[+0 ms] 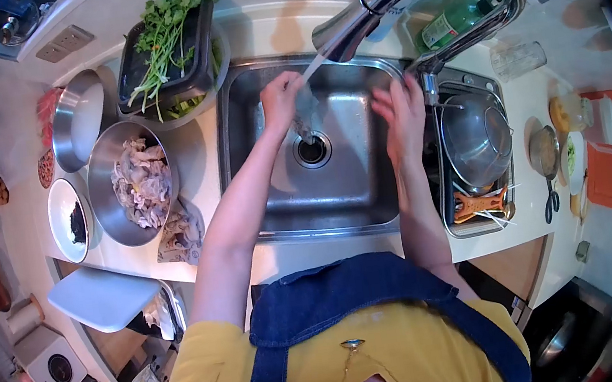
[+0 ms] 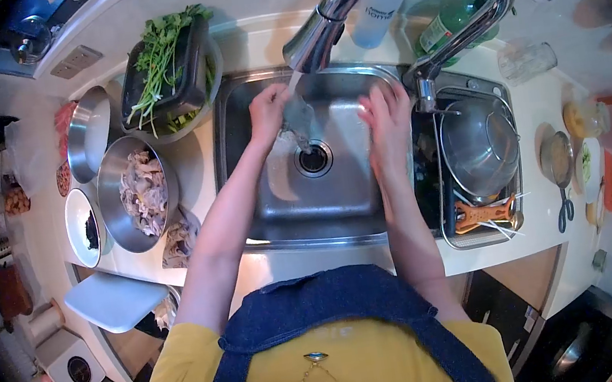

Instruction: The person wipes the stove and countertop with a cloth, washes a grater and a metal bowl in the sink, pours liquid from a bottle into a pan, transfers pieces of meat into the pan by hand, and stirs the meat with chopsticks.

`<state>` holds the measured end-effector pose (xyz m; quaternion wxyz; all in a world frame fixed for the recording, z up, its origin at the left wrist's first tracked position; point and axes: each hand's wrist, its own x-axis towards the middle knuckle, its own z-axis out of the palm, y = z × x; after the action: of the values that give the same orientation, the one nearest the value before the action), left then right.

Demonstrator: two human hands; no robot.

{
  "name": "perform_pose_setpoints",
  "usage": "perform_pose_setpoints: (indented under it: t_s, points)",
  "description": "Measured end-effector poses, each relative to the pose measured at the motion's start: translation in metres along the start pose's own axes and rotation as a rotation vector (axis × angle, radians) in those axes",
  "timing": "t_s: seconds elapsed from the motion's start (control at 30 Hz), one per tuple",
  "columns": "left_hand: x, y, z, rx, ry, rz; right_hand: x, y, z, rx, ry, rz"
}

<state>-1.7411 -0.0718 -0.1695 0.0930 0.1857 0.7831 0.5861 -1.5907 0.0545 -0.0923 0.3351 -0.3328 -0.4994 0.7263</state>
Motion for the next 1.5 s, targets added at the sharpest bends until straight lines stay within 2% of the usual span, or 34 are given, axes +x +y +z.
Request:
perform_pose_setpoints:
  t_s: [0.03, 0.1, 0.13, 0.2, 0.27, 0.33, 0.43, 0.47, 0.53, 0.57, 0.6, 0.63, 0.67, 0.73, 0.8, 0.87, 0.93, 0.97, 1.0, 1.07, 1.1, 1.13, 1.2, 1.23, 1.27, 1.33, 1.37, 1.43, 1.47, 1.5]
  points:
    - [0.000, 0.003, 0.001, 0.007, -0.004, 0.014, 0.002, -0.019, 0.022, -0.035, -0.082, -0.088]
    - [-0.003, 0.019, -0.003, 0.078, -0.014, -0.021, 0.021, -0.038, 0.051, -0.015, -0.218, -0.412]
    - [-0.004, 0.022, -0.004, 0.150, -0.022, -0.041, 0.028, -0.047, 0.060, -0.019, -0.215, -0.402]
    - [-0.003, 0.016, -0.004, 0.170, -0.010, -0.019, 0.038, -0.059, 0.074, -0.002, -0.542, -0.352]
    - [-0.003, 0.015, -0.003, 0.224, 0.136, 0.065, 0.042, -0.060, 0.069, -0.106, -0.492, -0.324]
    - [-0.003, 0.016, -0.005, 0.208, 0.112, 0.049, 0.033, -0.051, 0.054, 0.046, -0.579, -0.298]
    - [-0.017, 0.030, -0.009, 0.164, 0.076, 0.005, 0.020, -0.032, 0.038, 0.382, -0.586, -0.209]
    - [-0.021, 0.033, -0.009, 0.134, 0.066, -0.015, 0.023, -0.017, 0.037, 0.282, -0.479, -0.162]
    - [-0.028, 0.032, -0.007, 0.146, 0.072, -0.045, 0.017, 0.031, 0.028, -0.452, -0.281, -0.154]
    - [-0.031, 0.031, -0.006, 0.160, 0.079, -0.075, 0.015, 0.068, 0.025, -0.504, -0.441, 0.002]
    - [-0.034, 0.028, -0.005, 0.160, 0.080, -0.074, 0.009, 0.108, 0.016, -0.711, -0.655, -0.194]
    - [-0.037, 0.022, -0.004, 0.127, 0.088, -0.067, -0.007, 0.119, 0.021, -0.667, -0.612, -0.045]
    - [-0.038, 0.014, -0.003, 0.095, 0.098, -0.060, -0.009, 0.138, 0.022, -0.692, -0.576, -0.049]
    - [-0.037, -0.009, -0.013, 0.210, 0.105, -0.076, -0.003, 0.165, 0.021, -0.619, -0.638, -0.105]
    - [-0.032, -0.025, -0.022, 0.223, 0.217, -0.096, -0.003, 0.175, 0.025, -0.546, -0.631, -0.102]
    - [-0.025, -0.027, -0.032, 0.198, 0.214, -0.125, 0.003, 0.169, 0.030, -0.480, -0.632, -0.101]
    - [-0.020, -0.028, -0.037, -0.100, 0.202, -0.301, 0.014, 0.160, 0.030, -0.127, -0.737, 0.376]
    - [-0.020, -0.028, -0.035, -0.200, 0.158, -0.341, 0.007, 0.165, 0.033, -0.338, -0.788, 0.015]
    - [-0.022, -0.027, -0.031, -0.200, 0.158, -0.341, 0.001, 0.168, 0.032, -0.338, -0.787, 0.016]
    - [-0.025, -0.014, -0.020, -0.132, 0.034, -0.283, -0.007, 0.167, 0.031, -0.594, -0.940, 0.041]
    - [-0.030, -0.008, -0.017, -0.323, -0.013, -0.467, 0.001, 0.164, 0.032, -1.056, -0.942, 0.211]
    - [-0.028, -0.004, -0.020, -0.322, -0.012, -0.464, 0.000, 0.173, 0.027, -1.054, -0.942, 0.208]
    - [-0.026, -0.002, -0.026, -0.451, 0.101, -0.437, -0.004, 0.202, 0.012, -0.130, -0.499, 0.307]
    - [-0.020, -0.029, -0.029, -0.159, 0.167, -0.256, -0.007, 0.182, 0.013, -0.082, -0.490, 0.332]
    - [-0.016, -0.030, -0.034, -0.400, 0.177, -0.463, -0.003, 0.180, 0.010, -0.082, -0.488, 0.332]
    - [-0.015, -0.027, -0.040, -0.575, 0.160, -0.544, 0.004, 0.176, 0.004, -0.106, -0.637, 0.382]
    - [-0.017, -0.027, -0.036, -0.576, 0.158, -0.543, -0.002, 0.164, 0.014, -0.106, -0.636, 0.381]
    - [-0.027, -0.027, -0.018, -0.429, 0.137, -0.452, -0.021, 0.145, 0.033, -0.211, -0.669, 0.172]
    - [-0.033, -0.028, -0.008, -0.272, 0.113, -0.363, -0.019, 0.151, 0.031, -0.209, -0.668, 0.171]
    - [-0.037, -0.030, -0.003, -0.147, 0.086, -0.278, -0.015, 0.162, 0.029, -0.486, -0.646, 0.037]
